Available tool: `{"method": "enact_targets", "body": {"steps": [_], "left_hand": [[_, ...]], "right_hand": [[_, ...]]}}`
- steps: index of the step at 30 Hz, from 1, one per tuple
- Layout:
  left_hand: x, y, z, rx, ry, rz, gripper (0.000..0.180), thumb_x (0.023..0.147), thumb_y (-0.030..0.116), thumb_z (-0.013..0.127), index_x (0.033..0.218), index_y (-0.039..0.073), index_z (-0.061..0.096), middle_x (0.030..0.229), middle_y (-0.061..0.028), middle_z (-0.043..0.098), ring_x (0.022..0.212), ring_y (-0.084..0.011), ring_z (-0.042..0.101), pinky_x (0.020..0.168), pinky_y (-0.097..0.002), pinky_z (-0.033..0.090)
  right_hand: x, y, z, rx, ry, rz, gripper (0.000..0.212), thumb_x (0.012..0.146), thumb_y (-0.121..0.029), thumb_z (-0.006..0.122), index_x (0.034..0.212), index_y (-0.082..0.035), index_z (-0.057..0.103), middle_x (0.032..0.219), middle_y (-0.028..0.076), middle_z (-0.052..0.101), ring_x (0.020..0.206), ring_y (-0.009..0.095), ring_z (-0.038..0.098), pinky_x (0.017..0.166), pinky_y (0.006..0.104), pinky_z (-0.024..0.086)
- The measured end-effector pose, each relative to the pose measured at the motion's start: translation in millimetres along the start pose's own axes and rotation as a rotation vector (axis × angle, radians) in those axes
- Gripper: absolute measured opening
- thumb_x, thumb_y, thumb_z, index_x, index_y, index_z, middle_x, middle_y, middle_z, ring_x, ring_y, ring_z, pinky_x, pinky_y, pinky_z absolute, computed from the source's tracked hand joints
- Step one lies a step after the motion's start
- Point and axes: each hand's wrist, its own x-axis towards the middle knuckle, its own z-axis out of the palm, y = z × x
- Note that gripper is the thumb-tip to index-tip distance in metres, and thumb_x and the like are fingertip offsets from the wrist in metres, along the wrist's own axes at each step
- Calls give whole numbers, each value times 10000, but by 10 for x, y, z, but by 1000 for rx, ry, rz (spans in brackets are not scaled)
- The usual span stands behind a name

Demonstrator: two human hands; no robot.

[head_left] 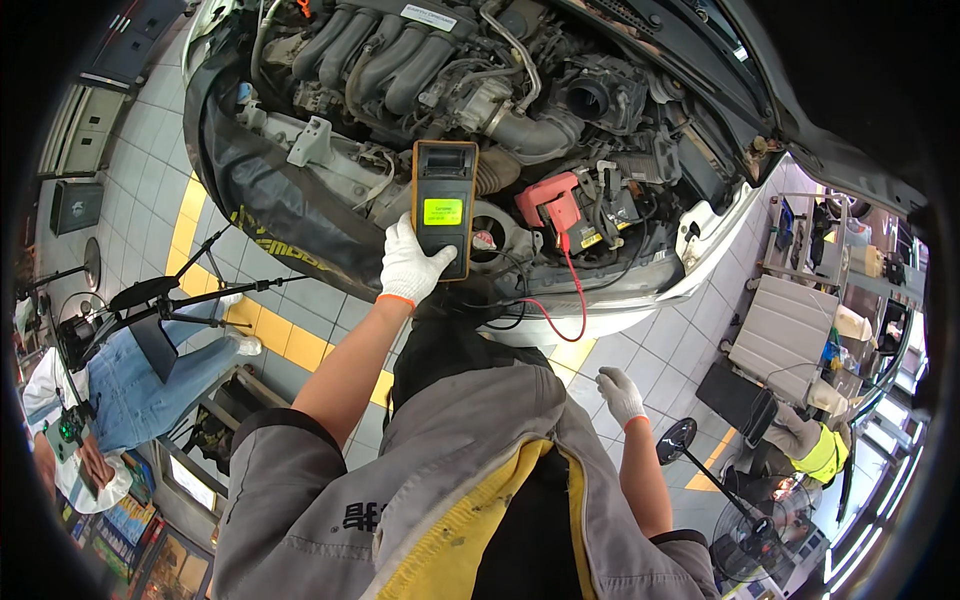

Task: The person removes a cabin air filter from a white car, places it on a cart, then retrieves a battery tester and connects its leads to the car battery. The person opens the oil filler cap, checks the dipstick, and continues using the tester on the battery.

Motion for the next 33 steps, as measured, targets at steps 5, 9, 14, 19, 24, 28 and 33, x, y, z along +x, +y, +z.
{"method": "enact_targets", "body": {"steps": [5, 9, 14, 19, 24, 28, 33], "left_hand": [[2, 0, 57, 21, 29, -6, 1080, 782, 433, 903, 1583, 6, 317, 1433, -231, 476, 1347, -425, 514, 1105, -475, 495], [4, -16, 21, 4, 6, 2, 1085, 782, 441, 901, 1585, 7, 314, 1438, -233, 473, 1349, -426, 513, 1101, -478, 498], [10, -26, -8, -6, -28, -9, 1087, 784, 439, 899, 1588, 5, 309, 1442, -236, 470, 1351, -426, 510, 1112, -477, 489], [11, -34, 69, 9, 40, 27, 1066, 793, 428, 893, 1585, 1, 320, 1439, -240, 473, 1353, -430, 505, 1121, -477, 479], [7, -31, 54, 13, 24, 3, 1034, 812, 420, 879, 1584, 13, 325, 1438, -232, 475, 1351, -428, 513, 1113, -478, 485], [-3, -31, -6, -6, -3, 7, 1029, 816, 424, 872, 1583, 13, 323, 1436, -231, 478, 1351, -428, 515, 1109, -479, 486], [13, -45, 25, -14, 8, 27, 1023, 819, 416, 870, 1581, 3, 326, 1429, -238, 483, 1347, -432, 508, 1106, -481, 484]], "right_hand": [[-40, -91, 7, -17, 4, -13, 414, 1045, -246, 617, 1349, 34, 654, 1135, 105, 749, 967, 166, 692, 852, 307, 557], [-43, -100, -10, -22, 7, -12, 417, 1044, -248, 619, 1344, 39, 656, 1128, 107, 749, 967, 170, 696, 854, 311, 559], [-33, -70, -32, -24, 12, -41, 427, 1042, -254, 621, 1348, 42, 654, 1128, 108, 749, 976, 173, 696, 858, 311, 559], [-8, -51, -40, -15, 11, -39, 430, 1041, -257, 623, 1350, 41, 653, 1120, 105, 750, 979, 172, 696, 857, 311, 559], [32, -137, -48, -45, 10, -61, 430, 1040, -254, 626, 1354, 40, 653, 1111, 103, 749, 969, 168, 692, 855, 312, 558], [30, -222, -74, -29, 6, -51, 425, 1040, -248, 622, 1353, 38, 655, 1116, 101, 749, 955, 167, 686, 849, 308, 554], [20, -236, -56, -38, 25, -66, 439, 1029, -292, 627, 1346, 8, 674, 1075, 116, 757, 926, 177, 689, 824, 327, 553]]}}
